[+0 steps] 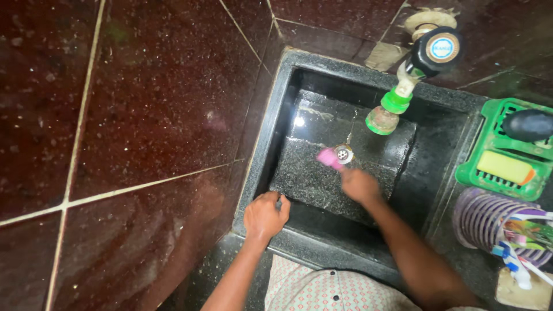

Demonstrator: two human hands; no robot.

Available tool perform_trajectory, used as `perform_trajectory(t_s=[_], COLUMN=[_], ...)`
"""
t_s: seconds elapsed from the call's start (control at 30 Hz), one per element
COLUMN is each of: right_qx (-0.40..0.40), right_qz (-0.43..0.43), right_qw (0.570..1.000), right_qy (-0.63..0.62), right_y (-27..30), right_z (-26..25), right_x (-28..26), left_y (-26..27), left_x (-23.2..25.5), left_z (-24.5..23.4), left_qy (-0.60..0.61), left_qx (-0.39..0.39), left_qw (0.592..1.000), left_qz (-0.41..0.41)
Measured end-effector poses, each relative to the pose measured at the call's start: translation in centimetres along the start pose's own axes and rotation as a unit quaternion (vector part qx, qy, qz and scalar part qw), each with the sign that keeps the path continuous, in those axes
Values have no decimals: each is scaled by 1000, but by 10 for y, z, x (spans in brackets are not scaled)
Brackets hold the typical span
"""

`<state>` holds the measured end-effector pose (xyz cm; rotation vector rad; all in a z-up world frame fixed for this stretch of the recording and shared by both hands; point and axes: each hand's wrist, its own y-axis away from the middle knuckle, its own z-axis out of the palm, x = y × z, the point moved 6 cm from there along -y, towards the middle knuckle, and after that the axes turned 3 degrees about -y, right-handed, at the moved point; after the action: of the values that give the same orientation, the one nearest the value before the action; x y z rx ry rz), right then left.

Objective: The person scrubs a dark granite sink with a pink brush, focusing on the basin and drain area. They rinse the brush under running water and continue scrubbing the sink surfaces.

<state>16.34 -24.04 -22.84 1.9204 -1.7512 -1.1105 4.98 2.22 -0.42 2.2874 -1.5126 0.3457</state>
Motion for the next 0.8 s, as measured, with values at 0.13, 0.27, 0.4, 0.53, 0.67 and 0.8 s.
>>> perform_trajectory(t_s=[0.13,0.27,0.4,0.53,0.67,0.8], right_qx=[-128,-104,39,-11,-43,35], right_qz=[-234,-144,-19,-104,-114,-47], right_qw=[955,979,999,994,989,998], right_qy=[133,103,29,31,83,33], right_y=[38,21,5,16,16,13], right_z=[57,47,17,33,36,11], right_x=[-69,-57,-22,-22,-18,-14], left_y=[1,0,0,0,0,0], left_x=[1,0,-1,-1,4,2], left_z=[-2,0,2,2,2,1], left_qy=[10,1,-2,1,3,-5], left_qx=[18,1,-2,-5,4,-3], left_qw=[1000,1000,1000,1000,1000,1000], left_qz=[6,-10,-14,-19,1,-11])
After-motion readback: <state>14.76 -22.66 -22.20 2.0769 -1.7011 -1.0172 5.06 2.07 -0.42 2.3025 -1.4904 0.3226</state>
